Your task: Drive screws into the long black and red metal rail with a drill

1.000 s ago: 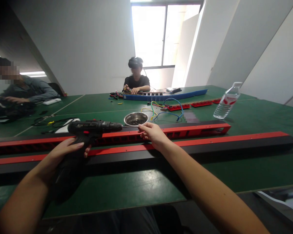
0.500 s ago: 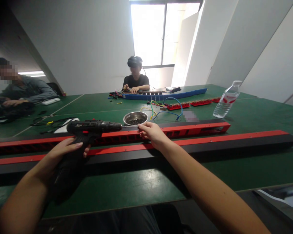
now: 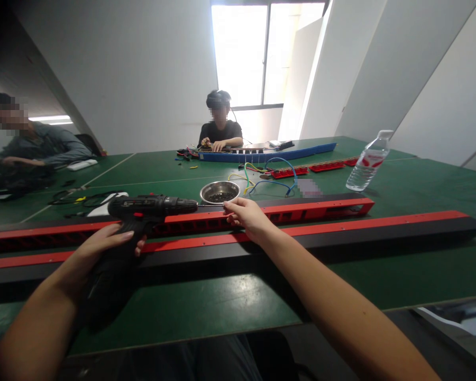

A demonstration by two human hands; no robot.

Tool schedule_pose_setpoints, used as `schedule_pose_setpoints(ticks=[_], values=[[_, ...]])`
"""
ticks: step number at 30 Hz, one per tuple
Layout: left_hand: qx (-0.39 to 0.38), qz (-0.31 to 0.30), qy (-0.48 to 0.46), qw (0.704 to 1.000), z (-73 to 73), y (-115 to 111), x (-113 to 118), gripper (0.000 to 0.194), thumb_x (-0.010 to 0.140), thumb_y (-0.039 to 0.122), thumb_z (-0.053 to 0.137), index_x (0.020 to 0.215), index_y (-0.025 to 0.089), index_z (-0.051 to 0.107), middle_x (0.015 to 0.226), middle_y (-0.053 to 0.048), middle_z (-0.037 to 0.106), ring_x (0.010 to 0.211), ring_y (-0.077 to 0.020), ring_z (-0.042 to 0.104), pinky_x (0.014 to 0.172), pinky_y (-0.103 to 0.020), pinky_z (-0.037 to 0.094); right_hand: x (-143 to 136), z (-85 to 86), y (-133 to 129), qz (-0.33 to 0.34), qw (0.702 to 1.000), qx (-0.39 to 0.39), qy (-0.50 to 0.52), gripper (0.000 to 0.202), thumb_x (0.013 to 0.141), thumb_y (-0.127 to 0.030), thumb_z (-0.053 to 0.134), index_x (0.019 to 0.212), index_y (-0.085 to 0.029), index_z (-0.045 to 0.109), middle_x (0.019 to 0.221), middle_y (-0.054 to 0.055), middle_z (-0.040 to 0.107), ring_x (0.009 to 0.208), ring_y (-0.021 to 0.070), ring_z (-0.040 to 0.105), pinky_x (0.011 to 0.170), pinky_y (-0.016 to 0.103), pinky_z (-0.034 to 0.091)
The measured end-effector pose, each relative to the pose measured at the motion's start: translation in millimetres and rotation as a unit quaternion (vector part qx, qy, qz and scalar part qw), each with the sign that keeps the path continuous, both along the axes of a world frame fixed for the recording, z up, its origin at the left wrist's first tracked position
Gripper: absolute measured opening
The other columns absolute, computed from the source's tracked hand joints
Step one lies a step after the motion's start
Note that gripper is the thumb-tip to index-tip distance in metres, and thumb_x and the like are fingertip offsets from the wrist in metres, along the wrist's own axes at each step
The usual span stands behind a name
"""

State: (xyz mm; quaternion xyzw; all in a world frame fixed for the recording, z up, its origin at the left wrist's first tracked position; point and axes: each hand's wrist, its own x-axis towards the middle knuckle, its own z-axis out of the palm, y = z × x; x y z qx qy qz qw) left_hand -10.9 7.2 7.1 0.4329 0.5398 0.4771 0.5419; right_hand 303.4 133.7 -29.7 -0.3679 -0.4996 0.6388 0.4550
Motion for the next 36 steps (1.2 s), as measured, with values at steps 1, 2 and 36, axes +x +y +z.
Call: schedule_pose_setpoints(ticks=[1, 2, 36], values=[[-0.001, 0.003, 0.0, 1.0, -0.5, 0.3, -0.3, 0.023, 0.081, 0.029, 0.08, 0.093, 0.012, 0.071, 0.081, -0.007, 0.072, 0.069, -0.0176, 0.068, 0.06, -0.024, 0.055, -0.1, 0.0, -0.1, -0.001, 1.0, -0.002, 0.0, 0.037, 0.068, -0.043, 0.089, 0.074, -0.018, 0.063, 0.074, 0.002, 0.064, 0.058, 0.0089, 0.05, 0.052, 0.024, 0.039], [-0.002, 0.005, 0.0, 1.0, -1.0, 0.6, -0.6, 0.023, 0.08, 0.029, 0.08, 0.093, 0.012, 0.071, 0.082, -0.007, 0.072, 0.069, -0.0174, 0.069, 0.061, -0.024, 0.055, -0.1, 0.1, -0.2, -0.002, 1.0, -0.003, 0.0, 0.037, 0.068, -0.043, 0.089, 0.074, -0.018, 0.063, 0.074, 0.002, 0.064, 0.058, 0.0088, 0.05, 0.052, 0.024, 0.039], [0.001, 0.004, -0.008, 1.0, -4.5, 2.1, -3.3, 0.023, 0.081, 0.028, 0.08, 0.093, 0.011, 0.07, 0.082, -0.007, 0.072, 0.069, -0.0166, 0.069, 0.062, -0.024, 0.056, -0.3, 0.1, 0.2, -0.005, 1.0, -0.01, -0.001, 0.032, 0.071, -0.038, 0.088, 0.073, -0.017, 0.064, 0.073, 0.003, 0.065, 0.059, 0.0092, 0.053, 0.052, 0.023, 0.039]])
